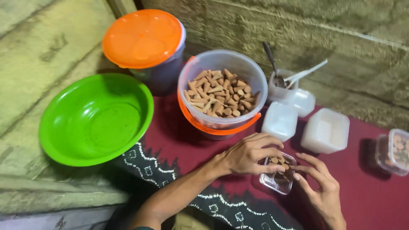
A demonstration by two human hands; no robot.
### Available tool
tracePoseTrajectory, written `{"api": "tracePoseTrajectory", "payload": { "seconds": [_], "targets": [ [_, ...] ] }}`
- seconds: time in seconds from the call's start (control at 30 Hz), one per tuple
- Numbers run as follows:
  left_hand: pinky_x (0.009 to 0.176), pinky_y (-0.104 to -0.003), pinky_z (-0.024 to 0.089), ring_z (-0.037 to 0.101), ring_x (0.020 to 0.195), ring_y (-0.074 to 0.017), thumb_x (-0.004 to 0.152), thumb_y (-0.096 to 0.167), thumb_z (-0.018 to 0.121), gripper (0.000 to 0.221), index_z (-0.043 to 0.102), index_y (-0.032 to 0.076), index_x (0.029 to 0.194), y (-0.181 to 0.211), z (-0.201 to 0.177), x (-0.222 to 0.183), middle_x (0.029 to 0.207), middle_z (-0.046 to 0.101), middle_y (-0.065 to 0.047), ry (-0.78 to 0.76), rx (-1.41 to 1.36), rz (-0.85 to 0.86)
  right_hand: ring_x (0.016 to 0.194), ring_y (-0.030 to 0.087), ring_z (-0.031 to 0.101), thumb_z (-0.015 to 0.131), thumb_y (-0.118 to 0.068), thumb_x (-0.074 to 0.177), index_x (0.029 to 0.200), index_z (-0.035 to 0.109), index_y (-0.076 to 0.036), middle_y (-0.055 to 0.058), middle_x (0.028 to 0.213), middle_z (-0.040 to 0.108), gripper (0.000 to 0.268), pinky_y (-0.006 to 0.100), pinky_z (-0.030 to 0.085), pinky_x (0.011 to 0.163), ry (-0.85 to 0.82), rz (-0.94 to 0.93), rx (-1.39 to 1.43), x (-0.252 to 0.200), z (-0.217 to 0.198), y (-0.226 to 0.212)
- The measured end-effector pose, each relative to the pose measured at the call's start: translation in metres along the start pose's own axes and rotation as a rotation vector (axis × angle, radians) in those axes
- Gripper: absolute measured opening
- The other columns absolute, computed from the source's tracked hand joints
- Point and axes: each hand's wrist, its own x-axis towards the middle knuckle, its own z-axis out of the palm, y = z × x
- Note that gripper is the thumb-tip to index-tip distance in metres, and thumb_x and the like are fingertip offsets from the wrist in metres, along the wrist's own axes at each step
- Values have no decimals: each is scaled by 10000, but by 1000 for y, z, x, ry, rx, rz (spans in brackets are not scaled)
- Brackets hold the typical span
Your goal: Packing incense cones from a large bucket into small plastic containers for retail.
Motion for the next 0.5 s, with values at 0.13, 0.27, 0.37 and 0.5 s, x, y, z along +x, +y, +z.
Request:
{"api": "tracePoseTrajectory", "payload": {
  "seconds": [0.13, 0.27, 0.37, 0.5],
  "targets": [
    [838, -381, 560, 687, 878, -269, 936, 141, 781, 162, 710, 10, 1000, 30, -51, 17, 1027, 682, -135, 90, -7, 72, 1182, 185, 686, 697, -134, 891, 1011, 784, -74, 77, 1236, 744, 160, 329, 499, 1100, -10, 45, 16, 8, -1, -13],
    [877, -429, 590, 704, 932, -308, 971, 122, 711, 165, 680, -32, 1024, 45, -127, 25, 1017, 704, -167, 99, 73, 87, 1174, 175, 698, 706, -139, 881, 1048, 768, -79, 61, 1198, 759, 189, 307, 495, 1103, -38, -21, -43, 23, -8, -35],
    [965, -420, 529, 680, 1006, -281, 972, 134, 704, 136, 665, 27, 1046, 21, -175, 38, 1049, 698, -98, 70, 215, -72, 1115, 173, 724, 713, -139, 865, 1058, 760, -67, 77, 1169, 771, 210, 282, 548, 999, -65, -76, -3, 54, -16, -70],
    [792, -376, 502, 692, 881, -235, 911, 165, 650, 90, 703, 102, 948, -28, -205, 65, 975, 725, -56, -94, 373, -409, 1018, 147, 698, 676, -221, 930, 1122, 742, -114, 5, 1133, 771, 230, 284, 476, 921, -84, -222, -97, 117, -10, -114]
  ]
}}
